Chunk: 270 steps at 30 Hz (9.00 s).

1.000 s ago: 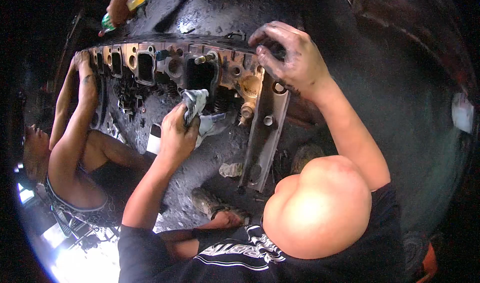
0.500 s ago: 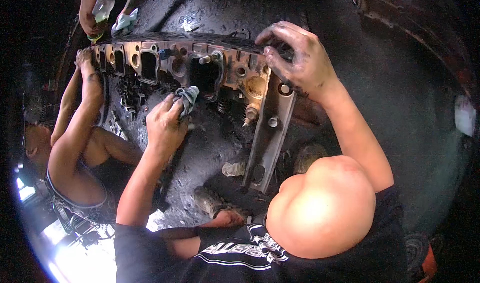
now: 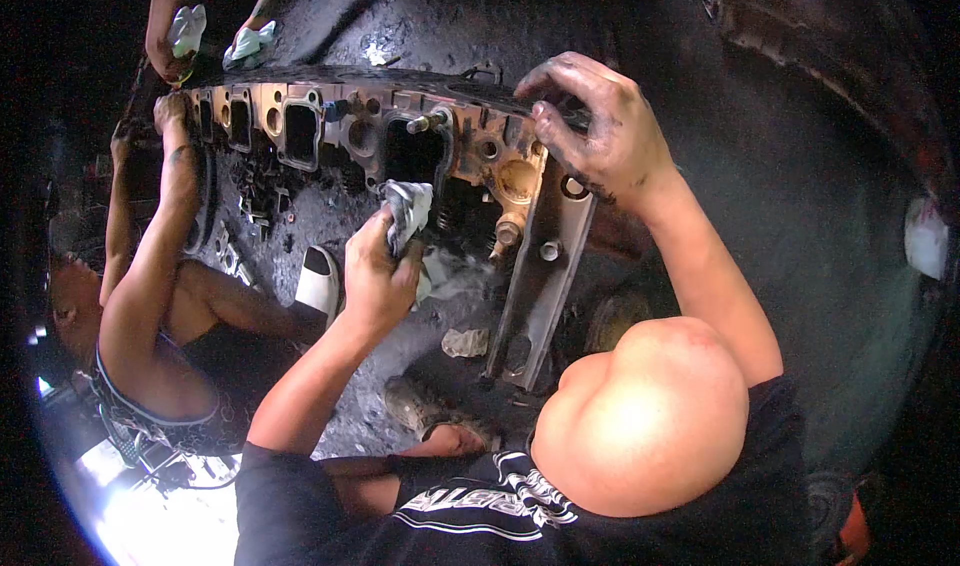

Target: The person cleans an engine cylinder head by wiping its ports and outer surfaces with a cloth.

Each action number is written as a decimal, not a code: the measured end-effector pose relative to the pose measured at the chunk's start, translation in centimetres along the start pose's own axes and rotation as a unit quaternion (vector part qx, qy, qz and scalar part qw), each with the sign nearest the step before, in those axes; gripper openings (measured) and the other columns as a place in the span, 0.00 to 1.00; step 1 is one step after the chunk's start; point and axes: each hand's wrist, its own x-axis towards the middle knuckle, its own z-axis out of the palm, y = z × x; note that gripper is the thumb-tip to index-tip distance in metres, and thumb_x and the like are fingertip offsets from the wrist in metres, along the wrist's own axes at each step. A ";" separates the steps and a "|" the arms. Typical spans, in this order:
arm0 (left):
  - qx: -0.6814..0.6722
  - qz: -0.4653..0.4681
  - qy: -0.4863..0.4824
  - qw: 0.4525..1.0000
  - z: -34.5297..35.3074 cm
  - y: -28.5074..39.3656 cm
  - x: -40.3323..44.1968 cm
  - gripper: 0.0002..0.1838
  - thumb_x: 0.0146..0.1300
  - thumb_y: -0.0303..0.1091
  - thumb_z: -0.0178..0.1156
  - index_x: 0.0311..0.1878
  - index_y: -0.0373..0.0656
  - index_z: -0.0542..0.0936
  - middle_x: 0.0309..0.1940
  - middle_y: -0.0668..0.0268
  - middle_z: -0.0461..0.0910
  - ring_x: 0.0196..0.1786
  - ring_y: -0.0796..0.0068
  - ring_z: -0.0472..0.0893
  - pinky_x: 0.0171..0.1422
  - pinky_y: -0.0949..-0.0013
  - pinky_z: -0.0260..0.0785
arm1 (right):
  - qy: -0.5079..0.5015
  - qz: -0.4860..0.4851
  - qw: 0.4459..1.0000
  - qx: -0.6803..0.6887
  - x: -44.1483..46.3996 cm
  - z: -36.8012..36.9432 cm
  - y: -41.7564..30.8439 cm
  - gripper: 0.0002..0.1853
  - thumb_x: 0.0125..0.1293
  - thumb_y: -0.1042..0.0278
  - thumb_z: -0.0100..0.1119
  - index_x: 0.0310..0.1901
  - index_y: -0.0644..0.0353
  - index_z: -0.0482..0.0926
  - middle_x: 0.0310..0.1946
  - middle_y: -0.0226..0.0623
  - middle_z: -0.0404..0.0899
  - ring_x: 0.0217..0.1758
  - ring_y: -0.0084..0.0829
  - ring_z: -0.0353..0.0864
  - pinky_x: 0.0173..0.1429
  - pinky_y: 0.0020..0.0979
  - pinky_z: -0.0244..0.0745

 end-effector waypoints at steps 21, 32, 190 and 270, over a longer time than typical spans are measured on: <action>0.336 0.371 -0.141 0.854 -8.6 -6.4 5.0 0.12 0.47 0.38 0.65 0.37 0.51 0.79 0.44 0.59 0.79 0.44 0.62 0.80 0.48 0.60 0.73 | 0.002 0.011 1.000 0.011 -0.1 -0.1 0.2 0.10 0.59 0.74 0.62 0.42 0.66 0.83 0.40 0.46 0.83 0.46 0.44 0.84 0.54 0.37 0.77; 0.430 0.314 -0.101 0.841 -7.8 -4.7 7.9 0.12 0.55 0.35 0.62 0.44 0.56 0.81 0.48 0.64 0.79 0.47 0.67 0.80 0.50 0.61 0.72 | 0.006 -0.002 1.000 0.015 -0.2 -0.2 0.0 0.09 0.59 0.74 0.63 0.41 0.67 0.83 0.39 0.47 0.83 0.44 0.45 0.84 0.53 0.37 0.77; 0.192 0.016 0.119 0.974 -8.2 -10.4 5.3 0.10 0.59 0.36 0.63 0.42 0.43 0.79 0.46 0.54 0.83 0.38 0.53 0.85 0.41 0.55 0.78 | 0.006 0.097 0.883 -0.458 -0.6 3.4 -5.9 0.32 0.50 0.51 0.70 0.55 0.62 0.80 0.53 0.47 0.81 0.57 0.47 0.78 0.62 0.46 0.72; 0.237 -0.165 -0.206 0.935 -14.5 -8.0 4.6 0.20 0.58 0.38 0.57 0.52 0.41 0.83 0.49 0.46 0.84 0.54 0.46 0.83 0.60 0.49 0.75 | 0.007 0.064 0.929 -0.363 -0.5 2.7 -5.6 0.21 0.62 0.57 0.60 0.54 0.58 0.78 0.49 0.40 0.80 0.54 0.40 0.79 0.57 0.42 0.74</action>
